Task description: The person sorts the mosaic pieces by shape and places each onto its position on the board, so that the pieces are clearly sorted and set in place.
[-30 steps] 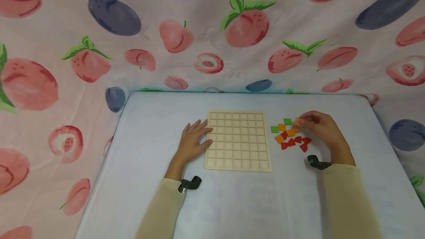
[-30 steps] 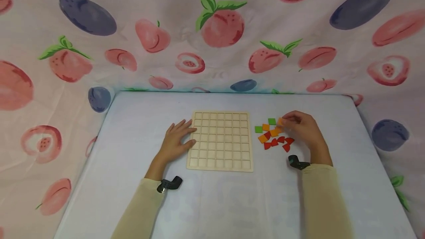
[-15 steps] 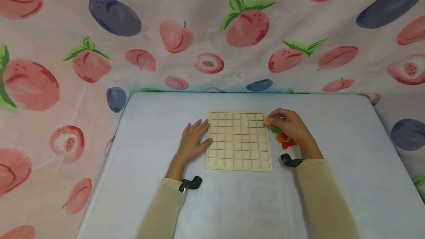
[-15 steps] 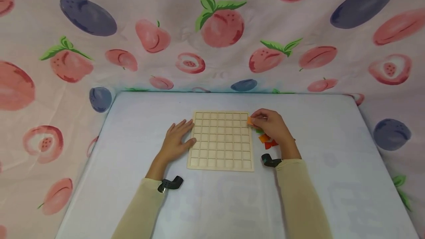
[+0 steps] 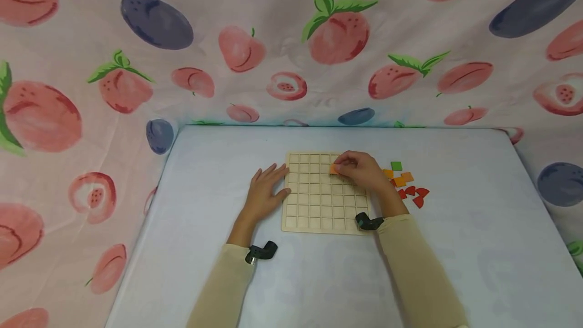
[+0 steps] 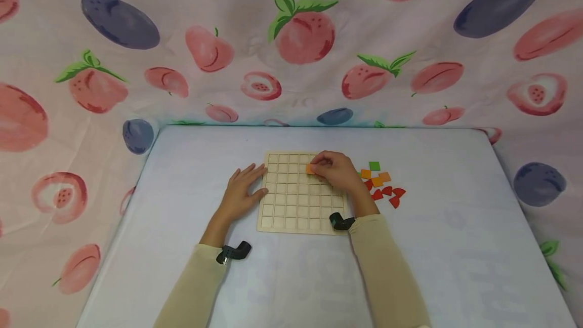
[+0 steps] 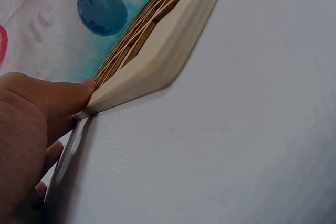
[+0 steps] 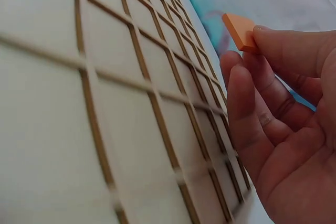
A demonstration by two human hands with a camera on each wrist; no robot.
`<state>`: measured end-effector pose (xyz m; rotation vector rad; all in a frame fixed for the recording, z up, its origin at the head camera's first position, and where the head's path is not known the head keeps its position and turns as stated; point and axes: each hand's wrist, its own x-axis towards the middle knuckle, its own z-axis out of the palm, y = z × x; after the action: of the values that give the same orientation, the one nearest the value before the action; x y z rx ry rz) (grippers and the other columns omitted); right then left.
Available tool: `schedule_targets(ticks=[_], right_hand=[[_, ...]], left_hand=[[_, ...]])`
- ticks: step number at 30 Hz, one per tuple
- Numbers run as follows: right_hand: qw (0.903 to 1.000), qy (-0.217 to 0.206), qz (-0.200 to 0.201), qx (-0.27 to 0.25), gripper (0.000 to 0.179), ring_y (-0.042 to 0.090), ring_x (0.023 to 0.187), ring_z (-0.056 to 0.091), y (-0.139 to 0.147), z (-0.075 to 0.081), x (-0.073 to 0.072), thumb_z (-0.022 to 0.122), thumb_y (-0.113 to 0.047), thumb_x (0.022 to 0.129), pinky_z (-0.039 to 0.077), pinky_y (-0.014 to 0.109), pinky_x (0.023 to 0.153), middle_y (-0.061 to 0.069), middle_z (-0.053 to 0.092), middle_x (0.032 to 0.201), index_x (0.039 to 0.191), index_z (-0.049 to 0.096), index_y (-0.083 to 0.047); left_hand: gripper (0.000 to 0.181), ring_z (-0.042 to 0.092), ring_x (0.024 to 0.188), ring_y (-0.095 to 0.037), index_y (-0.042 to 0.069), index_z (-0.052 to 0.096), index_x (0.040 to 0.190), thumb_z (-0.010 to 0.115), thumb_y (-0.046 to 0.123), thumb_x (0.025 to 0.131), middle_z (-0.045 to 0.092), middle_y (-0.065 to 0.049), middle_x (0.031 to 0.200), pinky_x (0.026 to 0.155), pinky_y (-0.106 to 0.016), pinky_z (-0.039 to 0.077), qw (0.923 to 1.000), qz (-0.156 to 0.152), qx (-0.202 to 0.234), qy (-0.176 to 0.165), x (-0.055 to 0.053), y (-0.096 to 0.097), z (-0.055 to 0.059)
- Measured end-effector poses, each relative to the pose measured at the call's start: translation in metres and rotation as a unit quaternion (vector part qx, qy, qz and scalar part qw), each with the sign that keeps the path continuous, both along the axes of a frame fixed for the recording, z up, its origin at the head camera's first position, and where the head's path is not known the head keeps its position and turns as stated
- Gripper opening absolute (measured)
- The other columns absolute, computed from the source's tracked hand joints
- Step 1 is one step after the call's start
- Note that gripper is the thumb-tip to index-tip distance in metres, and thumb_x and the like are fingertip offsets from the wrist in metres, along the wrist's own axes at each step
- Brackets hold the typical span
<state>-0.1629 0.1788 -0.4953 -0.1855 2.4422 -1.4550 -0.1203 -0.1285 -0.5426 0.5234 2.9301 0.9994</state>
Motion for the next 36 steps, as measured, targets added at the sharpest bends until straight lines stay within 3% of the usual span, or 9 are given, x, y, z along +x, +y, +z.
schedule_targets(ticks=[8,19,24,29,36], right_hand=[[0.9971,-0.04,0.008,-0.065,0.021,0.027,0.086,0.07,-0.036,-0.01,-0.004,0.07,-0.024,0.098,0.06,0.032,0.072,0.014,0.074,0.102,0.11,0.07,-0.007],[0.994,-0.032,0.011,-0.104,0.017,0.023,0.074,0.068,-0.073,-0.018,-0.007,0.073,-0.021,0.096,0.058,0.032,0.065,0.013,0.074,0.09,0.105,0.072,-0.008],[0.9959,-0.01,-0.009,-0.089,0.015,0.022,0.07,0.066,-0.083,-0.021,-0.009,0.075,-0.022,0.094,0.055,0.031,0.063,0.01,0.073,0.084,0.101,0.074,-0.009],[0.9992,0.008,-0.026,-0.03,0.016,0.017,0.076,0.067,-0.09,-0.024,-0.01,0.079,-0.029,0.09,0.053,0.03,0.072,0.001,0.075,0.084,0.098,0.076,-0.016],[0.9992,0.011,-0.021,0.031,0.011,0.017,0.081,0.065,-0.096,-0.02,-0.008,0.078,-0.032,0.089,0.05,0.035,0.079,-0.003,0.075,0.084,0.093,0.077,-0.021]], left_hand=[[0.063,0.035,0.153,-0.023,0.016,0.051,0.151,0.071,0.033,0.094,0.051,-0.001,0.156,0.128,-0.052,0.014,0.9998,0.01,0.0,-0.016,0.0,-0.003,0.0],[0.063,0.039,0.151,-0.023,0.016,0.054,0.149,0.073,0.036,0.092,0.055,-0.001,0.152,0.128,-0.051,0.014,0.9998,-0.002,0.014,-0.013,-0.001,-0.001,0.0],[0.059,0.039,0.15,-0.024,0.015,0.058,0.145,0.072,0.039,0.092,0.055,-0.001,0.153,0.127,-0.052,0.015,1.0,-0.005,0.005,-0.005,-0.002,-0.002,-0.001],[0.055,0.041,0.148,-0.026,0.013,0.062,0.141,0.072,0.037,0.092,0.056,-0.001,0.151,0.126,-0.056,0.017,0.9999,-0.003,0.002,0.012,-0.002,-0.003,-0.002],[0.048,0.038,0.149,-0.028,0.02,0.066,0.136,0.068,0.041,0.093,0.056,0.001,0.151,0.118,-0.074,0.002,0.9988,0.023,-0.028,0.033,0.001,-0.002,-0.002]])
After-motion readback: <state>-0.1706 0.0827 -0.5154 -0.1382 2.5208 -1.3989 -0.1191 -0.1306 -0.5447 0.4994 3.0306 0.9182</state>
